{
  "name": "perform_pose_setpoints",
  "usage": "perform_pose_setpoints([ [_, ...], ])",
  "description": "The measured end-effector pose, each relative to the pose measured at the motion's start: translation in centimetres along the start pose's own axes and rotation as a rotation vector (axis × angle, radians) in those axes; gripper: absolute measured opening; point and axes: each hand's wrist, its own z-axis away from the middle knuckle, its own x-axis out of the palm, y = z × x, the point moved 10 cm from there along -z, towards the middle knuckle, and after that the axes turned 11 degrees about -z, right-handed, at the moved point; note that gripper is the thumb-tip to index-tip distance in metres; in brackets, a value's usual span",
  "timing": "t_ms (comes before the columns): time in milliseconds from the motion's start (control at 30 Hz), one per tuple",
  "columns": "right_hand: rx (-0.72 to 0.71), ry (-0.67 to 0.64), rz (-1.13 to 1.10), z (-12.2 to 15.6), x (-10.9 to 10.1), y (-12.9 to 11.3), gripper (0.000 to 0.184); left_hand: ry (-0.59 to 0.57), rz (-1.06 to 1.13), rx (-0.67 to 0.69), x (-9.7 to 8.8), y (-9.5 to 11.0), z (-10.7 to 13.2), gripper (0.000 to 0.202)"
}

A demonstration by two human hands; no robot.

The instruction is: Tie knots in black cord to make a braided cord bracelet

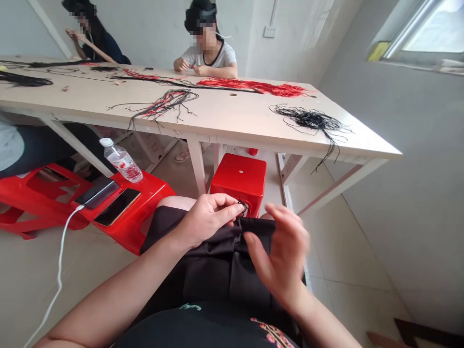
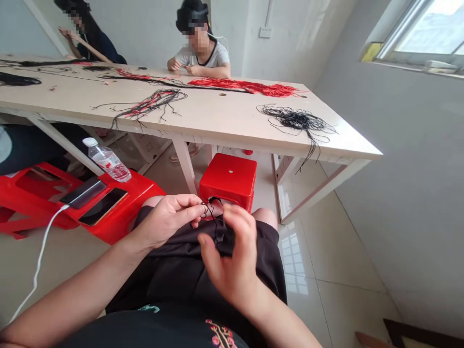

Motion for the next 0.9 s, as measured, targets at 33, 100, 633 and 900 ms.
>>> perform_pose_setpoints([
  [33, 0.066, 0.019, -0.079, -0.4, 0.5, 1.5, 0.049, -0.017, 0.002, 0.011, 0.2, 0.2, 0.1, 0.019],
  [100, 0.208, 0.005, -0.25, -0.8, 1.5, 3.9, 0.037, -0.037, -0.027, 0.034, 0.3, 0.6, 0.2, 0.018],
  [633, 0.26, 0.119, -0.288, -3.3, -2.2, 3.6, 0.012, -0.04, -0.406, 0.193, 1.2, -0.1, 0.1, 0.02],
  [900, 0.496, -0.226, -0.641, -1.5, 0.8, 5.3, 0.031, -0.044, -0.424, 0.231, 1.0, 0.6, 0.7, 0.016],
])
